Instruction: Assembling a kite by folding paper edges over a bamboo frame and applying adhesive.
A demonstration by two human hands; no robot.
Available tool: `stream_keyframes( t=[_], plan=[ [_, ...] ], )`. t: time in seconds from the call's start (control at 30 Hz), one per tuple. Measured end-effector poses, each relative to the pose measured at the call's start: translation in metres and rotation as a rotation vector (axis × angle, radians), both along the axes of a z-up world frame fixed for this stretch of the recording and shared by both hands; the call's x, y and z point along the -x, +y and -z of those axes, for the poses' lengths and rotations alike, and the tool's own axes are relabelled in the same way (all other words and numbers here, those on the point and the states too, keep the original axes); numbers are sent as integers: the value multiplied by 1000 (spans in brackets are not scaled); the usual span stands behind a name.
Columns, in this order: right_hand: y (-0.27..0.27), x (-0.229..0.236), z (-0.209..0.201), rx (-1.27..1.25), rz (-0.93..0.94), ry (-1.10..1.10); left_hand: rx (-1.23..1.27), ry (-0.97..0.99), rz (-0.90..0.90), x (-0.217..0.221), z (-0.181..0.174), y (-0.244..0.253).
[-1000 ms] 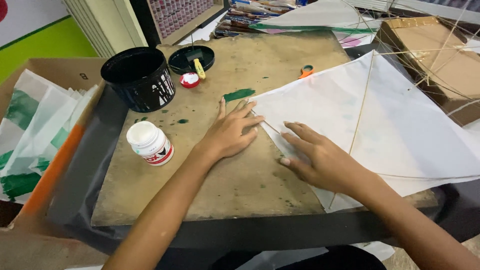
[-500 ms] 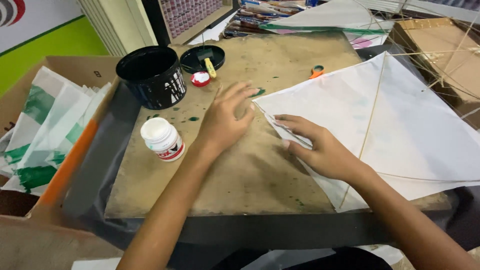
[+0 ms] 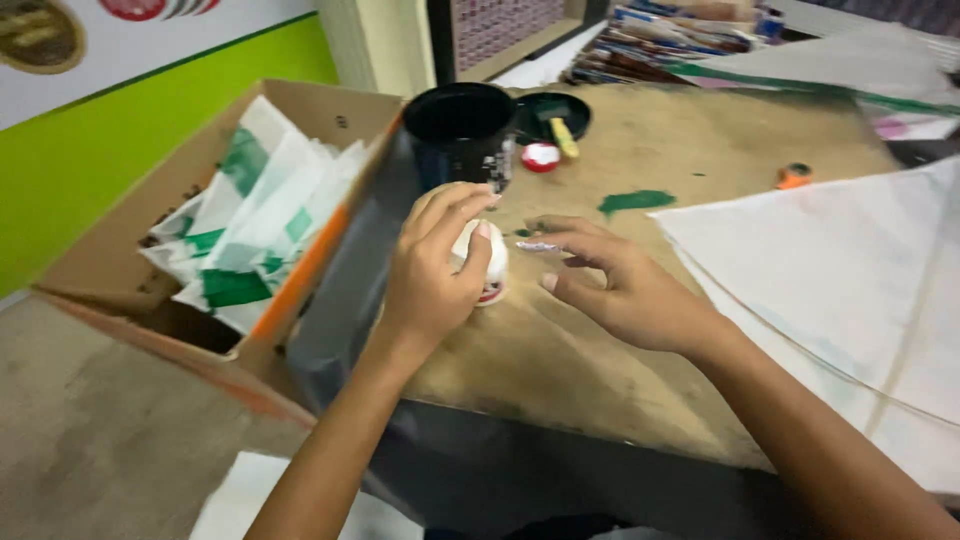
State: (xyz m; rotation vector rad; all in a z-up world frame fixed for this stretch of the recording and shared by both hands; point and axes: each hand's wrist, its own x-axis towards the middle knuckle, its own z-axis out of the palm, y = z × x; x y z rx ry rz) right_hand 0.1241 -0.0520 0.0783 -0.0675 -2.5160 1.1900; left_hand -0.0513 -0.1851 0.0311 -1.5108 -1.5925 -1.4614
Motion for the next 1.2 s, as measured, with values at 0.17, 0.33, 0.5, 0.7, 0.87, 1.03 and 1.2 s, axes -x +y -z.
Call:
stream_keyframes(
  t=[0.17, 0.33, 0.5, 0.7, 0.87, 1.03, 1.2],
  plan=[
    [-21, 43, -6, -155, 37, -113, 55, -263, 27, 24, 13, -20],
    [-23, 63, -1, -346, 115, -300, 97, -715, 222, 48, 61, 8],
    [-21, 58, -10, -437, 161, -481, 262, -798, 286, 35, 52, 21],
    [-27, 34, -18, -632, 231, -703, 264, -594, 327, 2, 38, 8],
    [-22, 12, 6, -642, 143, -749, 298, -362, 318, -10, 39, 4],
    [-16, 4, 4, -497, 116, -684, 237, -200, 269, -12, 46, 6],
    [-27, 6, 8, -519, 124, -817, 236, -157, 240, -14, 47, 4]
  ],
)
